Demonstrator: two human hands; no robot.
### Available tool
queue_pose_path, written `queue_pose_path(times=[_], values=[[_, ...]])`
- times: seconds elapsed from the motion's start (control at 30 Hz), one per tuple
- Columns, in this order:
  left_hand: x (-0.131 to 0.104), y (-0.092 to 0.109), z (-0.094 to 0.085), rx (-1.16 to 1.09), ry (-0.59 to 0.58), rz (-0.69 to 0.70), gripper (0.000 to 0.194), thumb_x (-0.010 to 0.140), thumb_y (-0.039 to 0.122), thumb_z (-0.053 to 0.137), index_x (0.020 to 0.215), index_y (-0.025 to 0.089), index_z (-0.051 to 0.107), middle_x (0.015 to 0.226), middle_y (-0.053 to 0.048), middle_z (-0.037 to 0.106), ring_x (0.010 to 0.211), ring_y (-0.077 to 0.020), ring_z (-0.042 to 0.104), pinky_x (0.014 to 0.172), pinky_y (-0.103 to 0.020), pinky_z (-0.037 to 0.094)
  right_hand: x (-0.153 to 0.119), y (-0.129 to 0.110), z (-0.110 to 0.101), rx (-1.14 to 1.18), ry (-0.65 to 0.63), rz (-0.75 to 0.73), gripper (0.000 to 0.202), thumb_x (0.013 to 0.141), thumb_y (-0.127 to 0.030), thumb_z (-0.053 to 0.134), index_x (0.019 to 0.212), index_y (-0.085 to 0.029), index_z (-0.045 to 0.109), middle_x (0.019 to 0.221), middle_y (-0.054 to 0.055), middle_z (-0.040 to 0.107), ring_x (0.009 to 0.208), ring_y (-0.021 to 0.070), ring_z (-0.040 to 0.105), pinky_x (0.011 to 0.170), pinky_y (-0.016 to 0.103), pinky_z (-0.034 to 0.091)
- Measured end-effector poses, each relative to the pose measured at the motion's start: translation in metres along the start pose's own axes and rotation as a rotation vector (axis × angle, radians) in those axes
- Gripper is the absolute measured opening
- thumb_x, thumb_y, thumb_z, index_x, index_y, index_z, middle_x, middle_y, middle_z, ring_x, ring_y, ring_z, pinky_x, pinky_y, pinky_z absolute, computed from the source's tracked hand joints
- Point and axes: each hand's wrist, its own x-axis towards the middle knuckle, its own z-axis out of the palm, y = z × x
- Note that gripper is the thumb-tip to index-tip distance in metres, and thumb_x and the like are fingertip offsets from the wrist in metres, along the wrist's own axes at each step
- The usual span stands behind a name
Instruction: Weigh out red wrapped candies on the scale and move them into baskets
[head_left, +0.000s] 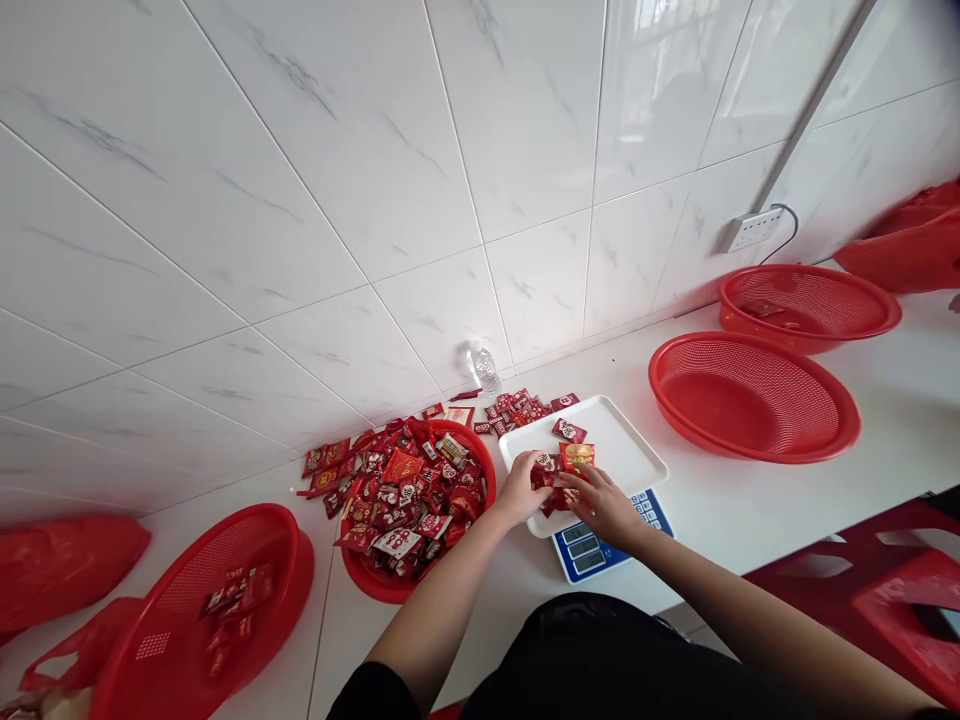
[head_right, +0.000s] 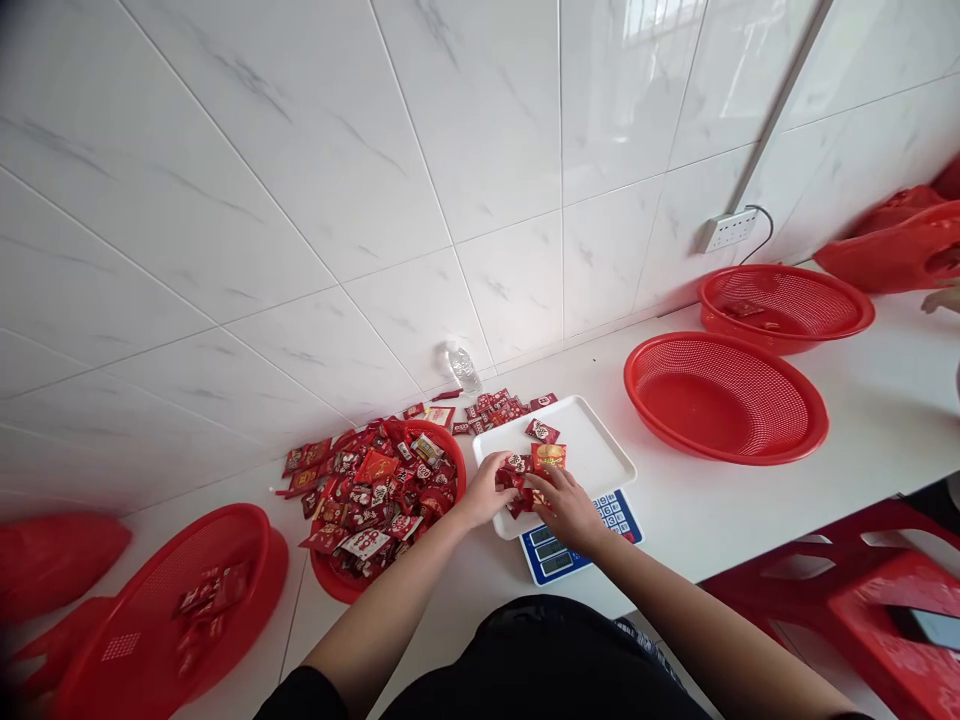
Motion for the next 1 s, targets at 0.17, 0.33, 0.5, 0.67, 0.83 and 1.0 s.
queue_pose_path(times=[0.17, 0.33, 0.5, 0.67, 0.83, 1.0], values=[[-0.009, -0.005, 0.004, -0.054, 0.043, -0.023, 0.060, 0.073, 0.006, 0.050, 0.130, 0.024, 0.041, 0.137, -0.009, 0.039, 0.128, -0.0212, 0.037, 0.102, -0.037, 0.038, 0.011, -0.001, 0.016, -0.226, -0.186, -0.090, 0.046, 0.084, -0.027, 0.049, 0.130, -0.033, 0.048, 0.142, 0.000, 0.040, 0.135, 0.0282, 0.023, 0.106, 0.048, 0.022], [-0.016, -0.010, -0.001, 0.177, 0.063, -0.082, 0.046, 0.070, 0.019, 0.063, 0.115, 0.022, 0.055, 0.119, -0.008, 0.051, 0.115, -0.0239, 0.047, 0.101, -0.041, 0.037, 0.013, 0.016, 0.009, -0.237, -0.123, -0.115, 0.035, 0.088, -0.031, 0.042, 0.119, -0.030, 0.058, 0.138, 0.002, 0.045, 0.132, 0.0275, 0.028, 0.104, 0.047, 0.025], [-0.023, -0.016, 0.014, 0.134, -0.091, -0.088, 0.052, 0.064, 0.020, 0.070, 0.115, 0.024, 0.057, 0.129, -0.008, 0.044, 0.113, -0.0242, 0.049, 0.100, -0.039, 0.039, 0.042, 0.025, -0.015, -0.197, -0.011, 0.051, 0.043, 0.090, -0.040, 0.036, 0.129, -0.027, 0.047, 0.144, 0.006, 0.035, 0.131, 0.0255, 0.029, 0.099, 0.044, 0.032], [-0.026, -0.014, 0.018, 0.096, -0.037, -0.068, 0.046, 0.068, 0.018, 0.065, 0.113, 0.024, 0.057, 0.126, -0.007, 0.046, 0.113, -0.0220, 0.049, 0.101, -0.038, 0.038, 0.081, 0.037, -0.021, -0.201, -0.165, 0.209, 0.055, 0.090, -0.045, 0.032, 0.141, -0.023, 0.030, 0.148, 0.008, 0.027, 0.137, 0.0315, 0.013, 0.103, 0.055, 0.022], [-0.043, -0.023, -0.011, 0.169, 0.219, -0.091, 0.031, 0.079, 0.021, 0.053, 0.109, 0.022, 0.057, 0.117, -0.007, 0.053, 0.108, -0.0195, 0.052, 0.096, -0.034, 0.042, 0.073, 0.035, -0.015, -0.177, -0.238, 0.126, 0.050, 0.089, -0.050, 0.031, 0.134, -0.030, 0.041, 0.141, 0.001, 0.042, 0.137, 0.0302, 0.015, 0.106, 0.058, 0.015], [-0.080, -0.063, -0.053, 0.407, 0.457, -0.306, 0.027, 0.083, 0.022, 0.047, 0.109, 0.021, 0.055, 0.114, -0.008, 0.056, 0.109, -0.0209, 0.051, 0.097, -0.035, 0.039, 0.039, 0.038, -0.012, -0.189, -0.207, 0.069, 0.050, 0.088, -0.052, 0.036, 0.133, -0.032, 0.042, 0.144, 0.002, 0.037, 0.136, 0.0292, 0.018, 0.106, 0.054, 0.019]])
